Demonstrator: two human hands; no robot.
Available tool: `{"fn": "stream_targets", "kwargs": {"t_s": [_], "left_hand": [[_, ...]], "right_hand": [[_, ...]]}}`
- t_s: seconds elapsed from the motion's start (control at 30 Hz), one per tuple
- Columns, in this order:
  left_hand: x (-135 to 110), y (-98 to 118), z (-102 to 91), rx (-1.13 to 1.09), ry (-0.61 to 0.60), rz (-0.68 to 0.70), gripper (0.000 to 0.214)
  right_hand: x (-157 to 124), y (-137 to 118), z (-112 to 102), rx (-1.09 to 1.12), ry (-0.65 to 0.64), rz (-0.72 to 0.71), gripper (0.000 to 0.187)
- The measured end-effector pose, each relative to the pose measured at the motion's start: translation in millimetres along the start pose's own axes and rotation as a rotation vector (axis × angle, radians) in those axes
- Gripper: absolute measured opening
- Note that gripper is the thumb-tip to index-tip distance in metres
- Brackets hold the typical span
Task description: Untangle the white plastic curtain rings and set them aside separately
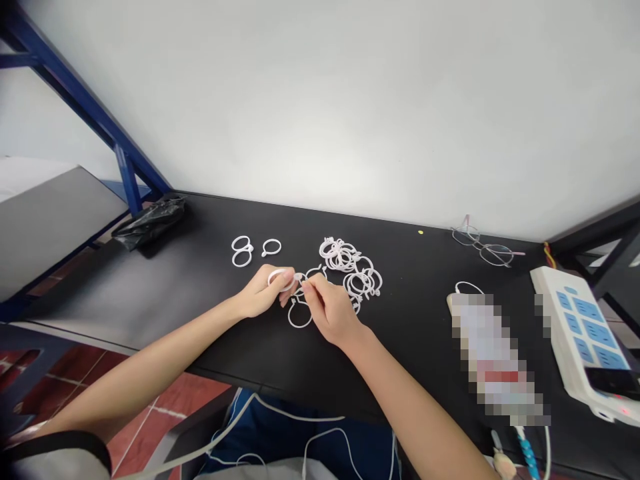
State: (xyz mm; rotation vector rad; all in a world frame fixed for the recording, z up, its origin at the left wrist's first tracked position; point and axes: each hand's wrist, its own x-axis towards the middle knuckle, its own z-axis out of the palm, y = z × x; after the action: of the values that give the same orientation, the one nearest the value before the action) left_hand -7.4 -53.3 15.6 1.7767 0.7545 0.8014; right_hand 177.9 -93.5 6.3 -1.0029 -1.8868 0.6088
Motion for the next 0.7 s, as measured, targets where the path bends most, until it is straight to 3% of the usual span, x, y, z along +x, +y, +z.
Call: {"fn": "stream_targets", "kwargs": {"t_s": [0.13, 0.3, 0.37, 0.53, 0.7], "left_hand": [[1.9, 3.5, -7.7, 0.184, 0.129, 0.005, 0.048], [4.5, 0.3, -29.1, 0.634, 0.232, 0.047, 0.047], [4.4, -2.0, -42.2, 0.828, 0.292, -0.017, 0.046], [1.8, -3.6, -72.2, 1.129, 0.324, -0.391, 0.048], [0.4, -5.2, -79.9, 1.154, 0.291, -0.466, 0.046]], "right_hand": [[-1.6, 2.6, -0.6, -0.014, 0.019, 0.012, 0.017], [-2.0, 3.3, -0.7, -0.033, 0.03, 0.009, 0.017], [-1.7, 3.1, -0.8, -0.042, 0.036, 0.007, 0.018], [-0.2, 2.6, -1.2, -0.059, 0.048, -0.019, 0.017], [0.0, 2.8, -1.7, -0.065, 0.046, -0.019, 0.016]]}}
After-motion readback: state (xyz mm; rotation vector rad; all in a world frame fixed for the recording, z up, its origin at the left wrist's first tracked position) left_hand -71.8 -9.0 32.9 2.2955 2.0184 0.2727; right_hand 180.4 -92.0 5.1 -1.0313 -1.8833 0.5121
